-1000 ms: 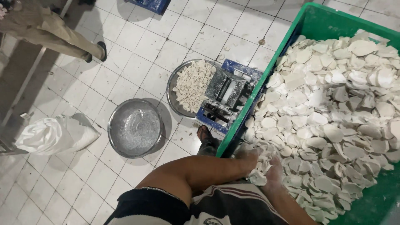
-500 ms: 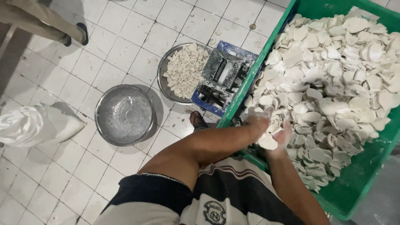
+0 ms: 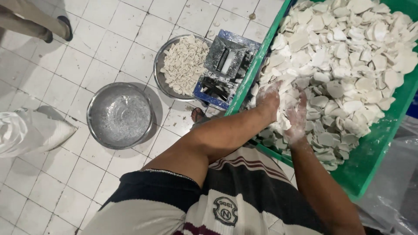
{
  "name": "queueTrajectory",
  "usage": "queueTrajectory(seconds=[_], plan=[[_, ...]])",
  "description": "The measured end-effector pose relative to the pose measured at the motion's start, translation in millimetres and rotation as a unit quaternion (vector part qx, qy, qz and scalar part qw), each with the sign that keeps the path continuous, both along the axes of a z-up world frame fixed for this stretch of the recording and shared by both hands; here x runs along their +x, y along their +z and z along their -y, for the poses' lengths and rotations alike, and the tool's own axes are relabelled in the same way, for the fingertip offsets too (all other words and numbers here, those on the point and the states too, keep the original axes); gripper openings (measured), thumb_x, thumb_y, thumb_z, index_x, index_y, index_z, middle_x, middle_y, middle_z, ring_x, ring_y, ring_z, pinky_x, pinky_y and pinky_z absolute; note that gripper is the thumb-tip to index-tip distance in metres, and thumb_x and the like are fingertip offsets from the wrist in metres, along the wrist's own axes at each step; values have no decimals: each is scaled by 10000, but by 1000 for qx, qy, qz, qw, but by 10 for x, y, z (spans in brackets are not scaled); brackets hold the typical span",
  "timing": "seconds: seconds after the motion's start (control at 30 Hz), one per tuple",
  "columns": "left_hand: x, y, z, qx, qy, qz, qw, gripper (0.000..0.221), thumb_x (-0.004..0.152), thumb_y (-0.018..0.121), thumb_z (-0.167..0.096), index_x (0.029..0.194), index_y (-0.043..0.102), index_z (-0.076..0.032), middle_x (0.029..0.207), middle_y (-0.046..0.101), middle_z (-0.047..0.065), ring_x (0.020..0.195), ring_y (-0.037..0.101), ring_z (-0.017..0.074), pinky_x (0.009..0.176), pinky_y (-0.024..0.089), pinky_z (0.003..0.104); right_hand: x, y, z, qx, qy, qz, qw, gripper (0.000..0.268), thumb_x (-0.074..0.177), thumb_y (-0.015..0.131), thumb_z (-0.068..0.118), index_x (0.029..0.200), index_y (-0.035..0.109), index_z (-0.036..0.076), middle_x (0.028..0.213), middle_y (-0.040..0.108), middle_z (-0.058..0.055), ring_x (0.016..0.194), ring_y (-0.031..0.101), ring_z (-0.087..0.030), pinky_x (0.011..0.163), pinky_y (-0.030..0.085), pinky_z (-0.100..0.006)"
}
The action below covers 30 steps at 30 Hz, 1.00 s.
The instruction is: Feeding dried food pieces into a shredding machine for processing
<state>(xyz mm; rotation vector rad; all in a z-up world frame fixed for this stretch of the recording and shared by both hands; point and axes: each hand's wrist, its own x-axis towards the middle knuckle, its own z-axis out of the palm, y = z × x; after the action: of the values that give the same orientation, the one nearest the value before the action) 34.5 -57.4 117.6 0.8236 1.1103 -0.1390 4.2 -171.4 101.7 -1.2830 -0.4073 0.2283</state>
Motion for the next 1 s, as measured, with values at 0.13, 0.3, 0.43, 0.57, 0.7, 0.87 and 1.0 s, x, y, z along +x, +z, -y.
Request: queueTrajectory(seconds=[0.13,0.3,0.43,0.57,0.7,0.87,1.0], plan=[[-208,374,-91,64,-90,127,986,447,1041,486,-243,1443,492,-46,1348,605,165,1250,559,277,1089,426,367,-95,275,-281,-39,-126,-21,991,604,1058,633,16,1548,320,178,1475,460,-125,1331,499,-244,1161,470,-450],[-90,553,-250,-175,84,328,924,225,991,634,-131,771,681,-129,607,506,-46,469,501,119,423,471,255,77,223,-494,39,-288,-168,942,531,1001,783,99,1384,443,242,1318,570,-139,1067,660,-272,901,646,-410],[120,535,-480,-54,75,387,917,188,1014,602,-96,849,691,-106,690,511,3,561,532,47,461,451,181,212,594,-848,-11,-287,-134,948,552,1015,754,114,1467,468,253,1317,604,-117,1034,637,-184,865,632,-324],[46,447,-1000,-194,175,432,864,379,1140,526,-179,861,652,45,628,516,120,693,675,302,758,595,265,236,1213,-1447,4,-252,-185,950,572,1014,684,87,1499,445,271,1279,635,-107,810,510,-100,668,529,-167],[89,310,-1648,29,93,434,896,191,973,697,-179,1029,742,-2,801,664,67,853,679,110,769,571,258,264,874,-2096,-51,-217,-88,971,744,844,814,202,1499,467,144,1186,568,-86,1027,475,-135,904,510,-262],[437,-2439,-1931,747,-150,115,638,363,929,742,-361,1255,739,-201,907,736,31,1124,693,173,1103,477,335,560,-242,-2585,-7,-117,-212,970,644,975,718,156,1535,413,72,953,651,-124,794,731,-202,672,638,-393],[461,-996,-2553,19,89,162,983,248,929,643,-249,974,721,-18,892,695,64,781,604,161,720,509,306,900,-1082,-2615,-35,-157,-320,934,721,1044,711,189,1630,295,125,1039,670,-162,973,652,-251,884,554,-491]])
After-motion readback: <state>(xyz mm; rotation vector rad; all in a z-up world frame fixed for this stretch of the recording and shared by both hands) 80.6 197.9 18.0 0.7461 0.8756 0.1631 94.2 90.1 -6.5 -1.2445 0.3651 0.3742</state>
